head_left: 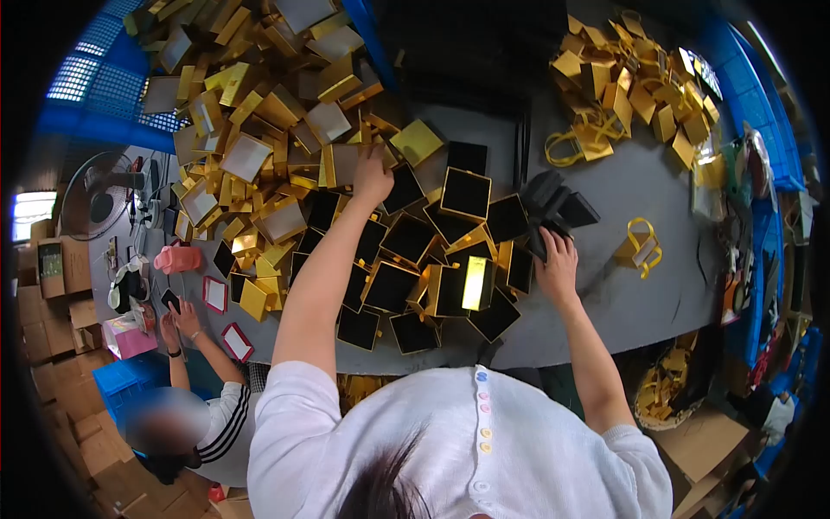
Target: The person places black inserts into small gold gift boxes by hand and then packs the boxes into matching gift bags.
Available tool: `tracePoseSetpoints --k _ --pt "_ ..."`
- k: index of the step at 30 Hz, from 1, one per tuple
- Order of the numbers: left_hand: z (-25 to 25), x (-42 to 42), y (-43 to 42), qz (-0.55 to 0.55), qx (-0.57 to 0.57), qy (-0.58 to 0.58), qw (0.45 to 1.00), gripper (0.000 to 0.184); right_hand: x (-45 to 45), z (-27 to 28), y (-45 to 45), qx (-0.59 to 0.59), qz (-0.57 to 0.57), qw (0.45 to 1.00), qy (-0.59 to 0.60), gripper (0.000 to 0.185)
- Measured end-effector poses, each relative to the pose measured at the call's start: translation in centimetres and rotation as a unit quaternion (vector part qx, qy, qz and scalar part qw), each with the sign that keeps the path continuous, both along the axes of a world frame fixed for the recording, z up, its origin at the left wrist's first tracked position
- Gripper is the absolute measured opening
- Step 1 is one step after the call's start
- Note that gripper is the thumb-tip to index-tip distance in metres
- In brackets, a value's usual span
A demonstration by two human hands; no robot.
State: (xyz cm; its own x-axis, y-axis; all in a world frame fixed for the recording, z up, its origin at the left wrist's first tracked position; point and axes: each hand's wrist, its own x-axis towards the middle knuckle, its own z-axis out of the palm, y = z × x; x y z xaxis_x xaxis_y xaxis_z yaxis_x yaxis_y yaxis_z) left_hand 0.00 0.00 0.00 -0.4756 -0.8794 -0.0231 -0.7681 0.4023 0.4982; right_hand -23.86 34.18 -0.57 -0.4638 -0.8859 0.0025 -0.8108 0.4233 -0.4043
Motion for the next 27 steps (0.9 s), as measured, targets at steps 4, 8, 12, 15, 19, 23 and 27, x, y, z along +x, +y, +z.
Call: tracePoseSetpoints --k 4,8,12,15,19,23,27 --pt "-0.4 -3.8 -0.2 -0.057 -0.024 -0.011 0.998 0.065 1.4 2.8 0.4 -0.08 -0.011 0.997 0.001 0.046" --pt "-0.6 -9.3 -0.6 -0.045 -0.02 -0.184 0.982 0.077 2.8 6.8 -2.0 -0.124 -0.072 0.975 -0.17 0.053" --pt "1.4 -10.0 0.2 0.008 0.045 -0.145 0.988 0.081 2.4 7.0 -2.3 -0.205 -0.122 0.916 -0.321 0.045" --pt "2.9 -7.7 1.6 0.057 0.057 0.142 0.987 0.095 0.6 7.9 -3.5 -0.253 -0.165 0.905 -0.298 0.03" --pt "7.6 -2.1 7.7 -0.122 0.179 0.413 0.885 0.104 1.5 9.3 -7.9 -0.31 -0.141 0.816 -0.467 0.029" --pt "10.3 0.0 13.9 -0.184 0.228 0.377 0.878 0.108 5.9 12.1 -12.5 -0.237 0.015 0.84 -0.487 0.03" --pt "11.8 0.9 15.6 -0.107 0.422 0.464 0.771 0.109 6.9 12.8 -13.9 -0.204 0.147 0.936 -0.245 0.03"
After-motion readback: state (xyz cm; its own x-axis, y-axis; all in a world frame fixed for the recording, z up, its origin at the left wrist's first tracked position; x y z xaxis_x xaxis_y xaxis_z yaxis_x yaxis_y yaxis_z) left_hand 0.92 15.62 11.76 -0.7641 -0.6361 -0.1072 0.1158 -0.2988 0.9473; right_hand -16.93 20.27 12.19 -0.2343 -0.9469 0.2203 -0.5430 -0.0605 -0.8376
